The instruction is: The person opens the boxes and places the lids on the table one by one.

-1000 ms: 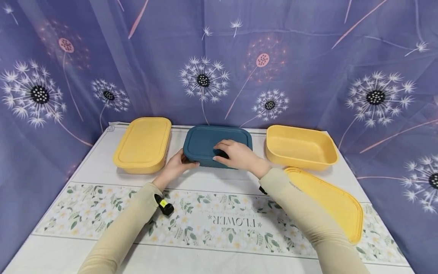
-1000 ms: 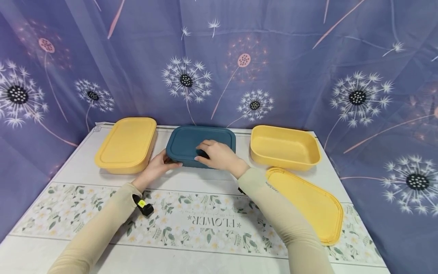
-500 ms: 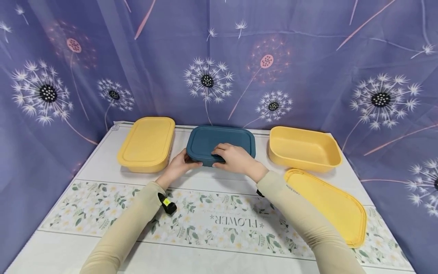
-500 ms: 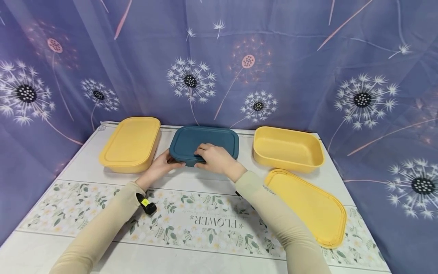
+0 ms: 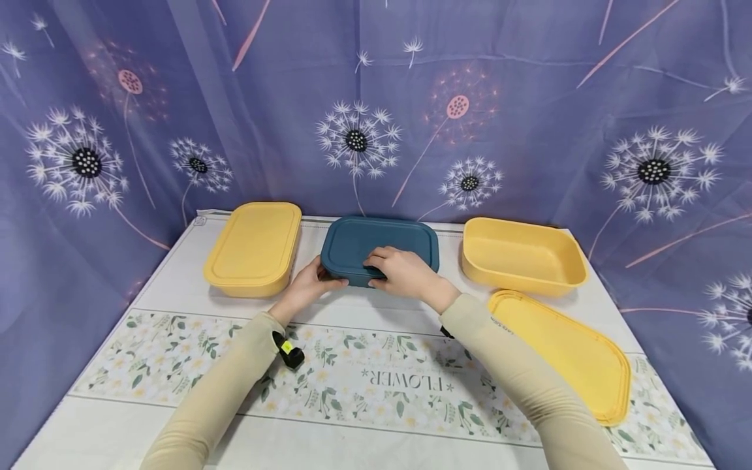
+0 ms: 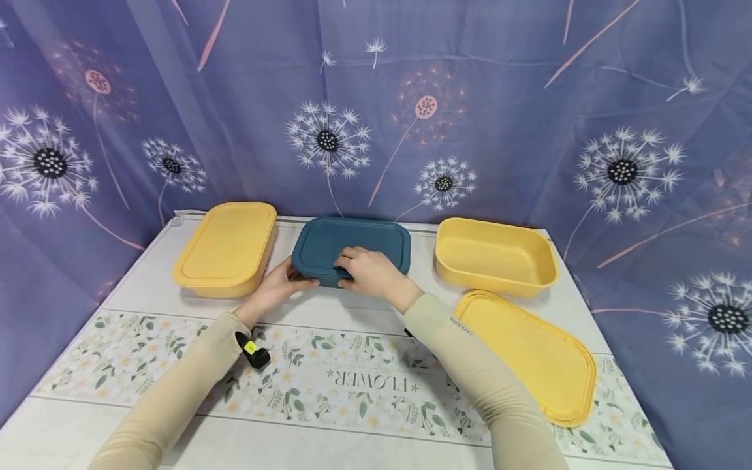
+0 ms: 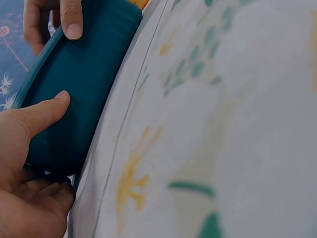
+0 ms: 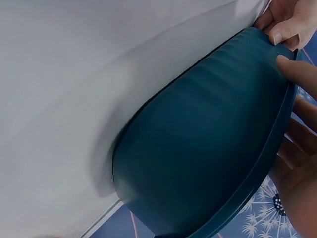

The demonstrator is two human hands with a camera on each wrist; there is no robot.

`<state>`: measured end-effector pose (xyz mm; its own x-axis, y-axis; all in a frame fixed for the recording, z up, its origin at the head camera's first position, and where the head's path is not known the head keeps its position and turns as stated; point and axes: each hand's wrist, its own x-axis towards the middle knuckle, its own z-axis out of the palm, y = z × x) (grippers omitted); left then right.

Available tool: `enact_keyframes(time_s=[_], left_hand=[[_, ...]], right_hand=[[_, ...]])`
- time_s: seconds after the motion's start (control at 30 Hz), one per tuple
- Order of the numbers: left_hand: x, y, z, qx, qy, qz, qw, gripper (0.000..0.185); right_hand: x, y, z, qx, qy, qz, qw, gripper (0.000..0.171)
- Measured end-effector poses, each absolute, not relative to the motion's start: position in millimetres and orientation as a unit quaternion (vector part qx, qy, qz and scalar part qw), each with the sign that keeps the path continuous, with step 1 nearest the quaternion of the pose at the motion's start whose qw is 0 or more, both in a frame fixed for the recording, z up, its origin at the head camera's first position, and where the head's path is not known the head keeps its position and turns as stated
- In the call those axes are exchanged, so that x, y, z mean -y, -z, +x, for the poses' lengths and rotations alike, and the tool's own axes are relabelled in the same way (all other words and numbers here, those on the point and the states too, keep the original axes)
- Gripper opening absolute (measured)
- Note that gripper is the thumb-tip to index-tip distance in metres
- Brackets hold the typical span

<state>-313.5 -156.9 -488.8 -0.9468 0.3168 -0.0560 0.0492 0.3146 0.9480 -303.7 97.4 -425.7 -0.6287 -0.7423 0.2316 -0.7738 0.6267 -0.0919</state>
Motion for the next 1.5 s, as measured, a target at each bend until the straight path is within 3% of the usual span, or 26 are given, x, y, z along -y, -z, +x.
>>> enact_keyframes(time_s=[0.4, 0.73, 1.5], left_hand=[[157.6, 490.1, -313.7, -0.800, -0.576, 0.122, 0.115, 0.082], [158.0, 492.4, -316.1, -0.796, -0.583, 0.120, 0.113, 0.084], [159.3, 493.6, -319.0, -0.810, -0.565, 0.112, 0.107, 0.085]], right_hand=[[-97.2, 428.4, -305.4, 0.890, -0.089, 0.433, 0.109, 0.033], [-99.2, 424.4, -305.2, 0.899, -0.119, 0.414, 0.081, 0.032], [-99.9, 420.7, -305.6, 0.895, -0.117, 0.422, 0.083, 0.031]])
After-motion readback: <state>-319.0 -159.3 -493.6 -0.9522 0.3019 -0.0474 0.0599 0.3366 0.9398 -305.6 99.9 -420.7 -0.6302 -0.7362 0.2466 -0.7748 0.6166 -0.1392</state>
